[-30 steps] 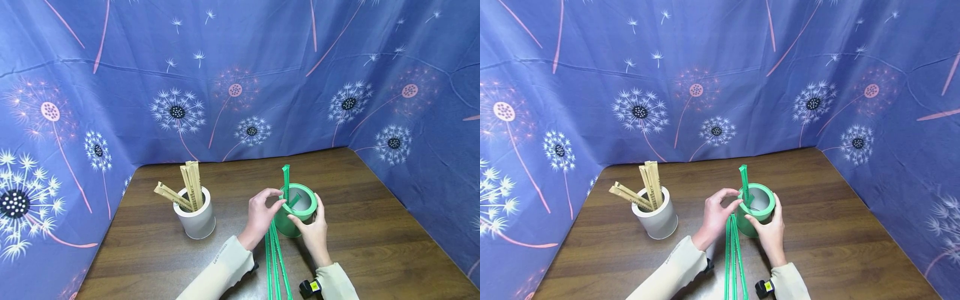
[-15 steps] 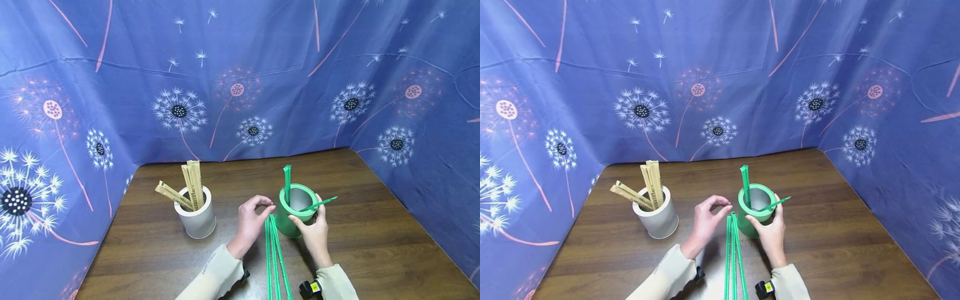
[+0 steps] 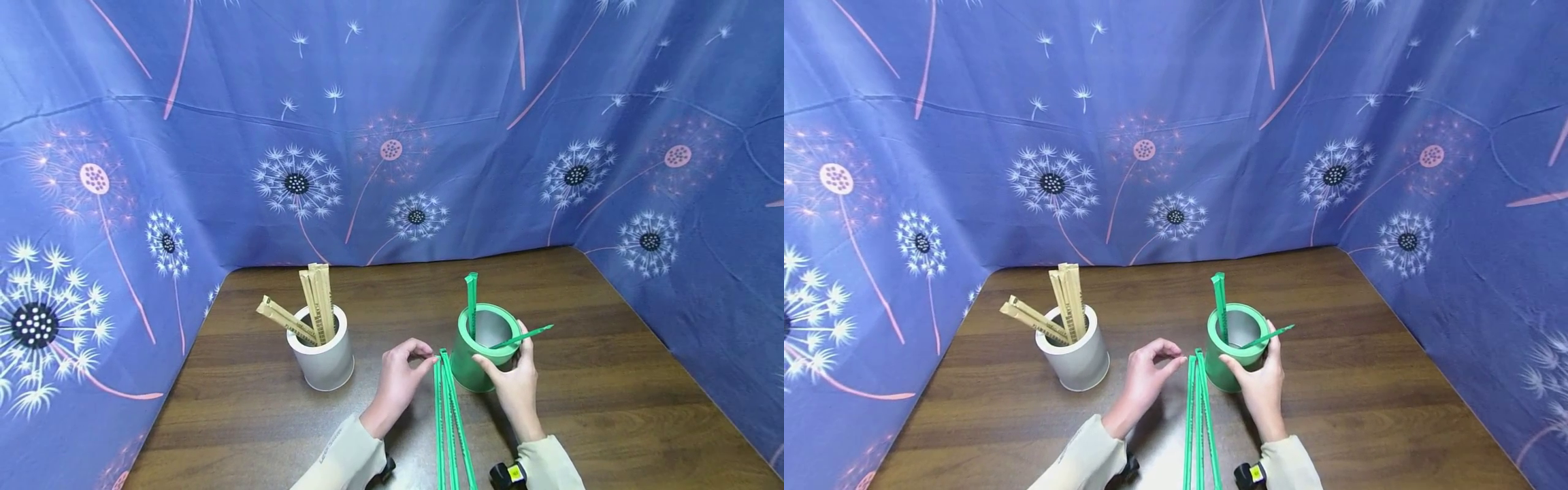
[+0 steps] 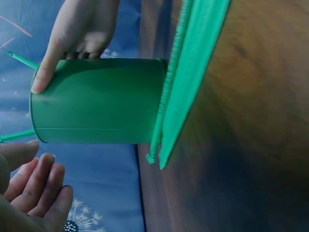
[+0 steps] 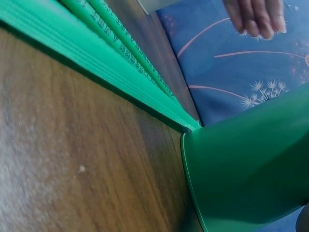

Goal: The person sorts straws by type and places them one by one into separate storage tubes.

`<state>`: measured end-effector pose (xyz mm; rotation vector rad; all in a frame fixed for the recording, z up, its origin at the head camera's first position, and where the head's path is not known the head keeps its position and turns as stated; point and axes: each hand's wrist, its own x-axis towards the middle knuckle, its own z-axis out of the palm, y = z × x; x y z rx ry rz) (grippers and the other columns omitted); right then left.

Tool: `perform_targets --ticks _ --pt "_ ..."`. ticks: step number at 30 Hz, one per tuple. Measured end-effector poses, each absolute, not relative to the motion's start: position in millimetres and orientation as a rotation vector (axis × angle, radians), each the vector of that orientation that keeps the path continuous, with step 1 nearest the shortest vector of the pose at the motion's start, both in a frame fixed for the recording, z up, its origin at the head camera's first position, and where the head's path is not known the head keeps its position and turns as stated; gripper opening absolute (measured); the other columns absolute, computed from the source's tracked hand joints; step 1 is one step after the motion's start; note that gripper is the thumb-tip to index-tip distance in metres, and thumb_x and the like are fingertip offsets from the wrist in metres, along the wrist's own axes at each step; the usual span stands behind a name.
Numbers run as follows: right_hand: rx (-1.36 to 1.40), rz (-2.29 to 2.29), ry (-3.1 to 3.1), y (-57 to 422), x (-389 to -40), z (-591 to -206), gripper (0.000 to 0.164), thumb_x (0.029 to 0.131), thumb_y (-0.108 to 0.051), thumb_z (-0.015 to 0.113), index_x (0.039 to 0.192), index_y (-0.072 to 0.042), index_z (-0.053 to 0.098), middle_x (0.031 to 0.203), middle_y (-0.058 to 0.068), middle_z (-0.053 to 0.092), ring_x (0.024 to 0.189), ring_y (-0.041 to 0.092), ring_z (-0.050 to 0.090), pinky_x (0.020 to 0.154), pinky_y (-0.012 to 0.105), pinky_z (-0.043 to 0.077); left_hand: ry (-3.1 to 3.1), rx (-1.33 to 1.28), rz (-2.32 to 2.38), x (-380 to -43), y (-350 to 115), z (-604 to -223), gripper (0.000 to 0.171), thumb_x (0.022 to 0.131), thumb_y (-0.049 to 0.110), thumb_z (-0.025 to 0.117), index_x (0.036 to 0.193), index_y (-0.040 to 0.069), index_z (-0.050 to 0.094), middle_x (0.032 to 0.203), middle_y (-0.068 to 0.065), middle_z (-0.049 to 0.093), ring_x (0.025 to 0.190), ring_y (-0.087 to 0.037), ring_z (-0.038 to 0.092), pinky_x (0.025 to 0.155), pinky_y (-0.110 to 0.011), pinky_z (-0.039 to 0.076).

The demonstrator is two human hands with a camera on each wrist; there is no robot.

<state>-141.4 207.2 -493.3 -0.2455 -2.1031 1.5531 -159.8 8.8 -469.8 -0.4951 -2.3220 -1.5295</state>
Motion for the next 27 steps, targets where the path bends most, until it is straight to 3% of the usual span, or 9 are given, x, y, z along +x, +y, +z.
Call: perform_targets --ticks 2,5,13,19,21,24,27 --pt "-0.246 1.552 -2.104 207.2 -141.2 -493.9 0.097 0.072 -0.007 0.084 0.151 -0.019 0.029 0.145 0.012 0.045 0.129 0.022 0.046 0.093 -0.002 0.030 -2.351 -0.493 -1.530 -158.1 6.3 -473.4 0.011 0.076 0.004 0.078 0.081 0.006 0.068 0.077 -0.005 0.073 0.074 -0.019 0.070 0.072 -0.031 0.057" --pt "-0.240 1.555 -2.103 207.4 -141.5 -494.7 0.098 0.072 -0.006 0.084 0.151 -0.020 0.029 0.146 0.012 0.045 0.130 0.025 0.045 0.093 -0.001 0.031 -2.398 -0.500 -1.510 -154.9 2.7 -478.5 0.012 0.076 0.004 0.078 0.080 0.006 0.068 0.076 -0.005 0.072 0.073 -0.019 0.070 0.071 -0.029 0.057" --pt "-0.239 1.558 -2.106 207.3 -140.8 -493.4 0.098 0.072 -0.006 0.083 0.151 -0.022 0.028 0.146 0.011 0.045 0.122 0.000 0.043 0.093 -0.002 0.031 -2.547 -0.507 -1.447 -147.2 -1.1 -492.1 0.012 0.076 0.007 0.079 0.082 0.008 0.068 0.075 -0.003 0.072 0.069 -0.009 0.066 0.067 -0.023 0.053" --pt "-0.257 1.562 -2.118 206.4 -139.1 -491.2 0.096 0.073 -0.009 0.083 0.152 -0.021 0.028 0.146 0.012 0.045 0.129 0.021 0.045 0.092 0.000 0.029 -2.576 -0.516 -1.496 -145.8 -0.1 -496.6 0.013 0.075 0.004 0.079 0.082 0.005 0.068 0.076 -0.004 0.072 0.068 -0.007 0.066 0.064 -0.019 0.053" --pt "-0.259 1.562 -2.121 206.0 -138.7 -490.8 0.096 0.074 -0.009 0.083 0.152 -0.021 0.028 0.146 0.013 0.045 0.129 0.023 0.045 0.092 0.000 0.029 -2.580 -0.521 -1.509 -145.7 -0.1 -497.0 0.013 0.075 0.003 0.078 0.082 0.004 0.067 0.076 -0.005 0.072 0.068 -0.007 0.066 0.064 -0.019 0.053" --pt "-0.259 1.560 -2.117 205.6 -138.9 -490.3 0.095 0.074 -0.009 0.083 0.151 -0.018 0.029 0.145 0.012 0.046 0.126 0.008 0.045 0.093 0.001 0.030 -2.594 -0.533 -1.507 -146.2 0.6 -497.4 0.013 0.075 0.002 0.078 0.082 0.004 0.067 0.076 -0.006 0.072 0.068 -0.008 0.066 0.064 -0.019 0.053" --pt "-0.264 1.553 -2.119 205.3 -139.0 -489.9 0.095 0.073 -0.008 0.083 0.151 -0.017 0.030 0.145 0.012 0.046 0.123 0.002 0.043 0.095 0.003 0.030 -2.617 -0.541 -1.495 -146.9 2.3 -498.6 0.013 0.075 0.002 0.078 0.081 0.004 0.067 0.075 -0.006 0.072 0.067 -0.007 0.066 0.064 -0.020 0.053"
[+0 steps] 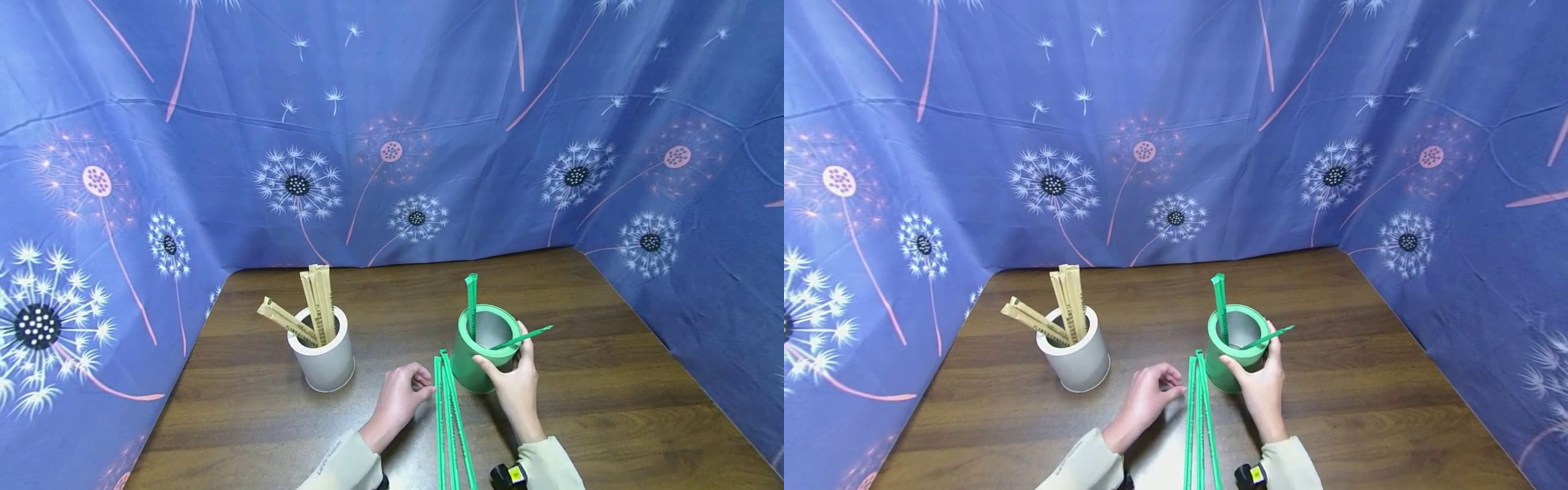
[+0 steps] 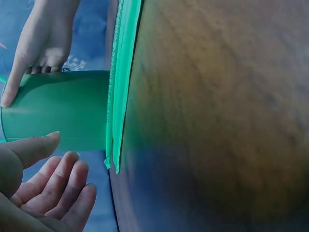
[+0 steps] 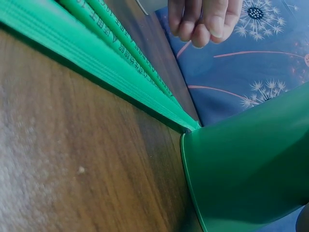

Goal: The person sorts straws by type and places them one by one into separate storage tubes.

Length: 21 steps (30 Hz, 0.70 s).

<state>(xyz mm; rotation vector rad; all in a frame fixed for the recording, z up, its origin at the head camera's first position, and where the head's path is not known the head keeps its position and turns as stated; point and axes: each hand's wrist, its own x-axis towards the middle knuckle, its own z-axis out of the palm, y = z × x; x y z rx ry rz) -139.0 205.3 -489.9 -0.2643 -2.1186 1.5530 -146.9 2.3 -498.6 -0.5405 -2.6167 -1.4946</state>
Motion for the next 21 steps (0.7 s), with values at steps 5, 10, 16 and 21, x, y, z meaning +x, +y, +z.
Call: perform_targets --ticks 5,10,16,21 --pt "-0.276 1.543 -2.127 205.9 -139.2 -490.9 0.095 0.073 -0.009 0.083 0.151 -0.019 0.029 0.145 0.011 0.046 0.127 0.015 0.045 0.095 0.006 0.030 -2.672 -0.540 -1.458 -147.3 6.3 -502.3 0.015 0.074 0.005 0.080 0.080 0.003 0.066 0.073 -0.004 0.071 0.064 -0.004 0.063 0.061 -0.016 0.050" --pt "-0.272 1.550 -2.128 206.5 -139.0 -491.1 0.096 0.073 -0.009 0.083 0.151 -0.019 0.029 0.145 0.013 0.046 0.130 0.025 0.045 0.094 0.007 0.030 -2.717 -0.534 -1.447 -147.1 9.8 -505.4 0.019 0.073 0.009 0.082 0.083 0.002 0.066 0.073 -0.002 0.070 0.063 0.000 0.059 0.062 -0.015 0.049" --pt "-0.268 1.551 -2.130 207.4 -139.8 -491.6 0.098 0.072 -0.008 0.084 0.152 -0.018 0.028 0.145 0.014 0.046 0.130 0.028 0.045 0.093 0.008 0.030 -2.769 -0.486 -1.417 -147.8 13.7 -506.0 0.021 0.070 0.009 0.083 0.081 0.002 0.066 0.071 -0.003 0.071 0.063 -0.004 0.063 0.062 -0.018 0.050" --pt "-0.264 1.549 -2.135 208.2 -139.8 -492.1 0.099 0.072 -0.008 0.084 0.152 -0.021 0.027 0.146 0.013 0.045 0.132 0.027 0.044 0.095 0.008 0.030 -2.821 -0.451 -1.359 -149.5 16.2 -506.7 0.022 0.068 0.011 0.085 0.079 0.004 0.067 0.070 -0.002 0.071 0.062 -0.005 0.064 0.061 -0.018 0.050"
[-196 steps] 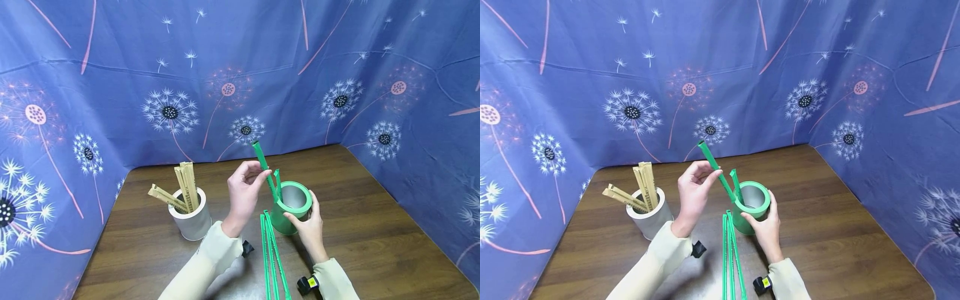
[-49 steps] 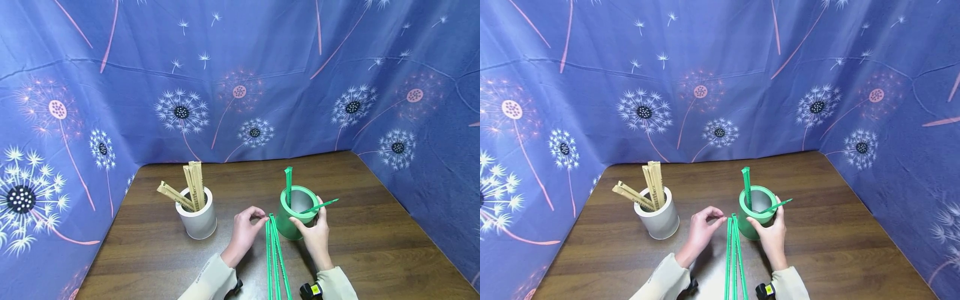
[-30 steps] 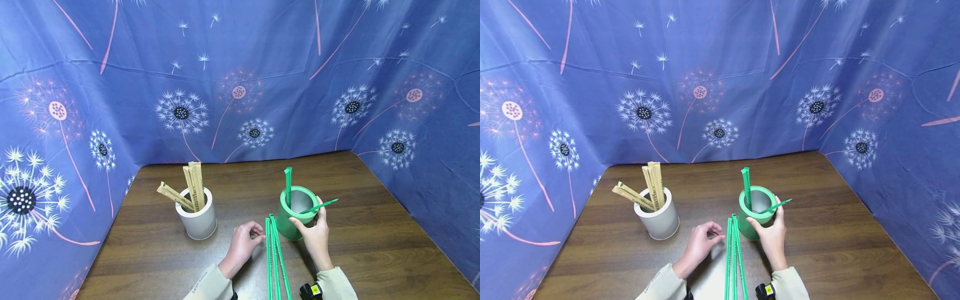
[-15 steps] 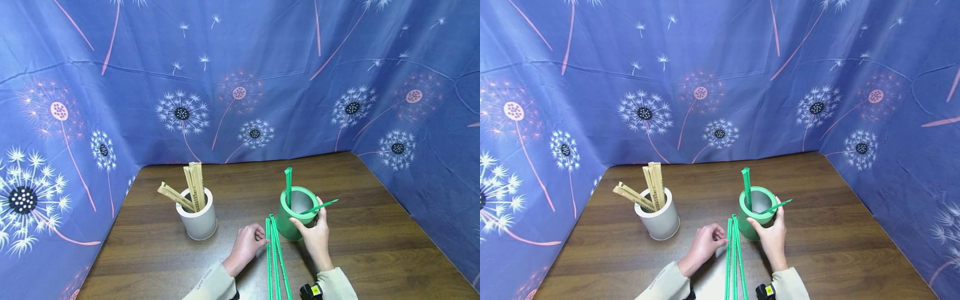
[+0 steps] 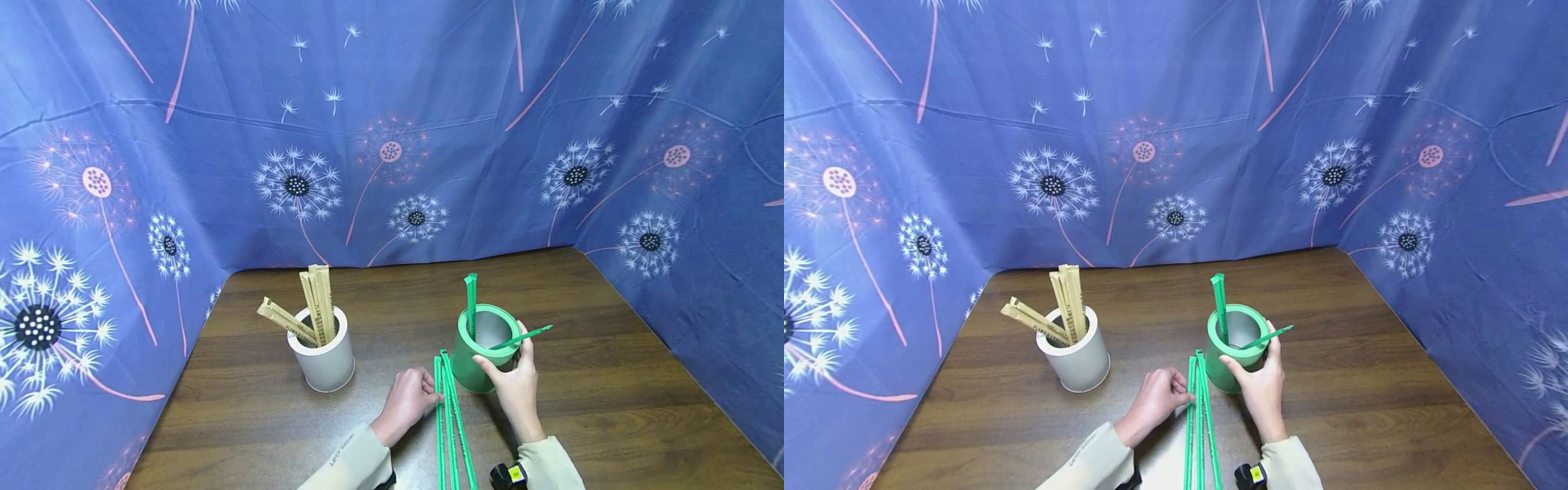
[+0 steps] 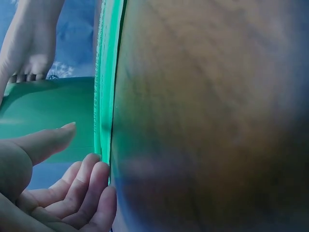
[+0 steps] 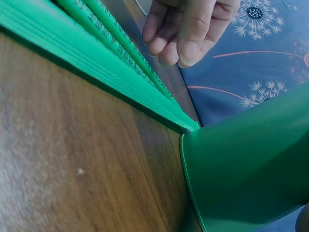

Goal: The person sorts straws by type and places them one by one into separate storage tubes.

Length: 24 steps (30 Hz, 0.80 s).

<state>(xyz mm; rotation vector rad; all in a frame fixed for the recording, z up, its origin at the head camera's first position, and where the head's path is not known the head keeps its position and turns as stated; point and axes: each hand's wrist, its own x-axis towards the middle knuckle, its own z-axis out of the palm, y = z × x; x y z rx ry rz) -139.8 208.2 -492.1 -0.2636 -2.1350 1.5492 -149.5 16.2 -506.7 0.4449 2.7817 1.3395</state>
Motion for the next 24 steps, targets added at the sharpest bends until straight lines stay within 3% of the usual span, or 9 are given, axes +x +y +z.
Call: perform_targets --ticks 8,24 --pt "-0.257 1.540 -2.127 208.1 -139.3 -491.8 0.099 0.072 -0.008 0.084 0.152 -0.022 0.028 0.146 0.013 0.045 0.132 0.026 0.044 0.094 0.001 0.030 2.780 0.465 1.336 -152.6 18.5 -509.0 0.023 0.068 0.012 0.085 0.080 0.003 0.067 0.072 -0.005 0.072 0.063 -0.005 0.063 0.061 -0.017 0.049" --pt "-0.248 1.540 -2.131 207.9 -138.7 -492.0 0.098 0.072 -0.008 0.084 0.152 -0.021 0.028 0.145 0.013 0.046 0.130 0.026 0.045 0.094 0.005 0.029 2.819 0.472 1.272 -153.0 18.8 -515.0 0.027 0.068 0.018 0.086 0.081 0.006 0.066 0.068 0.002 0.071 0.066 -0.005 0.065 0.061 -0.019 0.047"
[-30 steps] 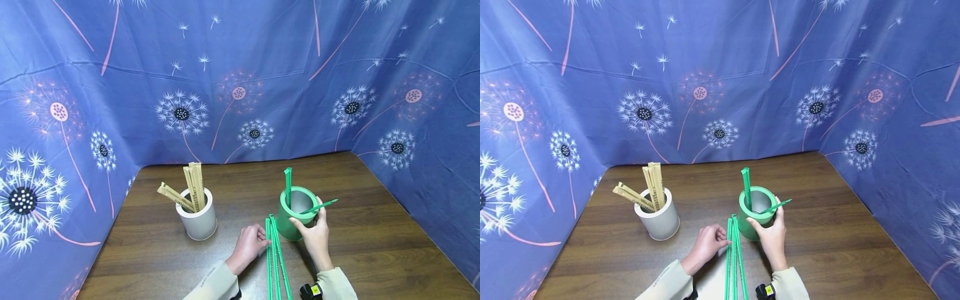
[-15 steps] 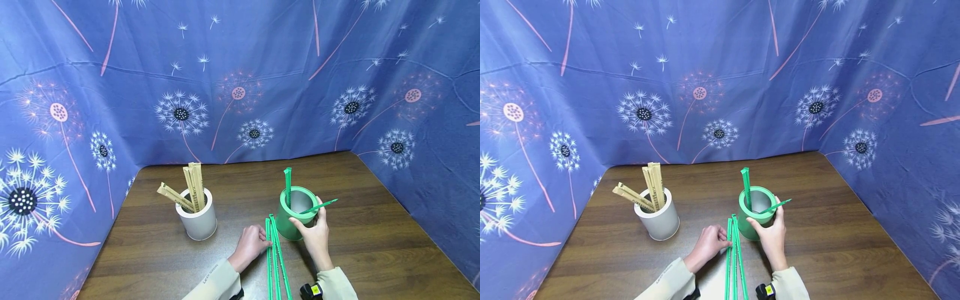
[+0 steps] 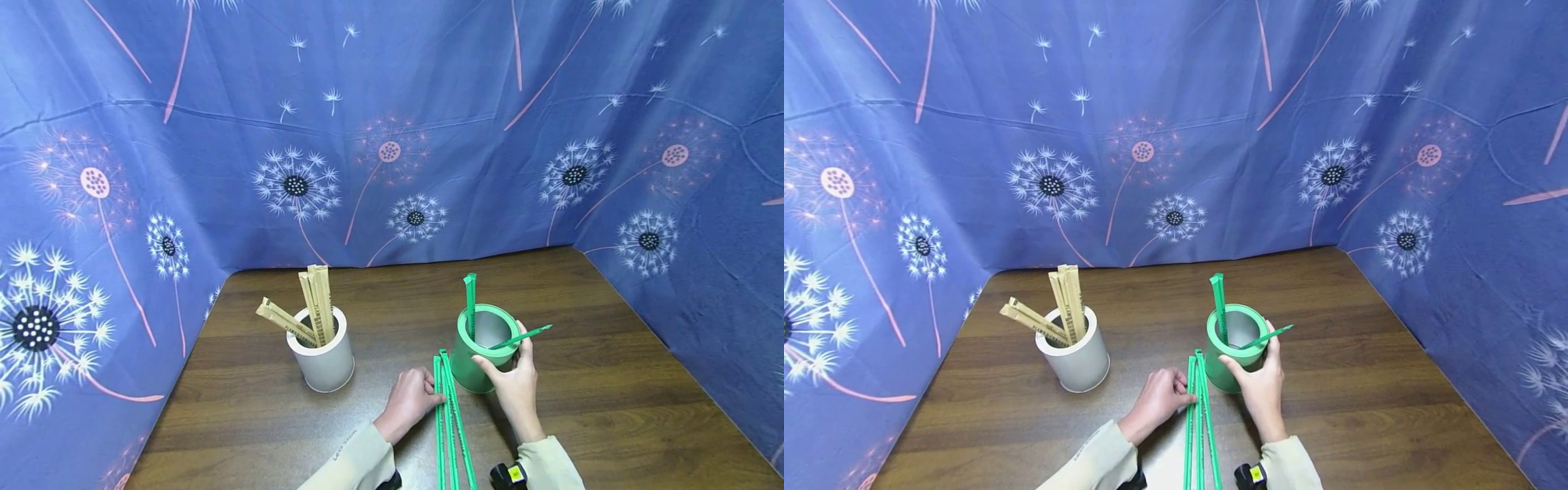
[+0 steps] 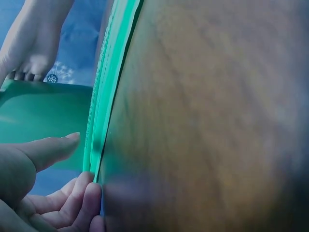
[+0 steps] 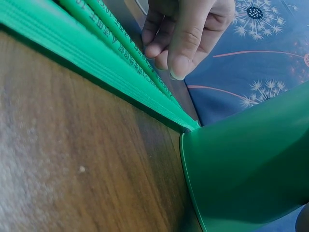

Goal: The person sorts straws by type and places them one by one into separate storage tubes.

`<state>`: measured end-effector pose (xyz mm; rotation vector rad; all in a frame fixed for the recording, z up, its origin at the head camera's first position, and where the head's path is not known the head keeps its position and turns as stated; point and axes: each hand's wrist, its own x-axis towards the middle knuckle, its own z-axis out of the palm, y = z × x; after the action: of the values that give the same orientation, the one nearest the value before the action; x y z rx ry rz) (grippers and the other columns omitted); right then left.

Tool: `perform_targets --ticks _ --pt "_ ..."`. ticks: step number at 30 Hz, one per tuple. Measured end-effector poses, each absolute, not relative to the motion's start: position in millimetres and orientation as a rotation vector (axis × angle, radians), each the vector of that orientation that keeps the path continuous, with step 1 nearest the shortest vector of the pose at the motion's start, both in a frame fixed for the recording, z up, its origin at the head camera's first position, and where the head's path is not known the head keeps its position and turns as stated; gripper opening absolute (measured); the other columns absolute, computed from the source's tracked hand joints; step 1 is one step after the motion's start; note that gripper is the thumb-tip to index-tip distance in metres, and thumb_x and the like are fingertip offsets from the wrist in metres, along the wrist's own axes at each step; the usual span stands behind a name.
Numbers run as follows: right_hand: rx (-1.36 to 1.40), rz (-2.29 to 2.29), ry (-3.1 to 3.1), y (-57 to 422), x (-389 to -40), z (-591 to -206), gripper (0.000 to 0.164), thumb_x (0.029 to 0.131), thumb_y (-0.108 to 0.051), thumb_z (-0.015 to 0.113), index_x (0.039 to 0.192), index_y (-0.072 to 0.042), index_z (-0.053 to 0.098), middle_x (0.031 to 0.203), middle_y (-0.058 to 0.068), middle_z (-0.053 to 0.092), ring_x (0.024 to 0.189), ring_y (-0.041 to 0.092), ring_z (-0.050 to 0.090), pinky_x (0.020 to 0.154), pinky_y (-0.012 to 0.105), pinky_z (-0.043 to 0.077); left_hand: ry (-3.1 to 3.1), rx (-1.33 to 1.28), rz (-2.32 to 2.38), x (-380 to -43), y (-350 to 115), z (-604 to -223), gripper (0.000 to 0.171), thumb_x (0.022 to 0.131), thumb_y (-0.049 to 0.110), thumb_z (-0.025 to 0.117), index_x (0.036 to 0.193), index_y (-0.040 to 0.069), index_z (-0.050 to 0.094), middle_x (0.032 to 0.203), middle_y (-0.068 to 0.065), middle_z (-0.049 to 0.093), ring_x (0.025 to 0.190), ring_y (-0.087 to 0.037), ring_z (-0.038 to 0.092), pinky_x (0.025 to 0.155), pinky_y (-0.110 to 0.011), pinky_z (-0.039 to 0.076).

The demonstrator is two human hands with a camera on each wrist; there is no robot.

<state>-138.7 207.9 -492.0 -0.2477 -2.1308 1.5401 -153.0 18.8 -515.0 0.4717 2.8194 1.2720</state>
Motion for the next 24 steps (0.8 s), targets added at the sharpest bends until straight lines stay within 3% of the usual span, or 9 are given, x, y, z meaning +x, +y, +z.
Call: perform_targets --ticks 15,24 --pt "-0.258 1.535 -2.141 206.4 -138.0 -491.6 0.097 0.073 -0.010 0.083 0.152 -0.020 0.028 0.145 0.015 0.045 0.130 0.029 0.046 0.093 0.008 0.030 2.885 0.493 1.196 -150.0 20.3 -521.7 0.034 0.064 0.020 0.088 0.082 0.006 0.063 0.065 0.004 0.066 0.061 -0.003 0.055 0.059 -0.020 0.043" --pt "-0.253 1.539 -2.123 205.8 -137.9 -491.0 0.094 0.073 -0.008 0.083 0.151 -0.019 0.030 0.145 0.014 0.046 0.130 0.027 0.046 0.093 0.005 0.029 2.990 0.515 1.065 -150.9 22.8 -524.7 0.032 0.065 0.026 0.087 0.080 0.011 0.064 0.062 0.009 0.063 0.061 -0.006 0.057 0.067 -0.026 0.043"
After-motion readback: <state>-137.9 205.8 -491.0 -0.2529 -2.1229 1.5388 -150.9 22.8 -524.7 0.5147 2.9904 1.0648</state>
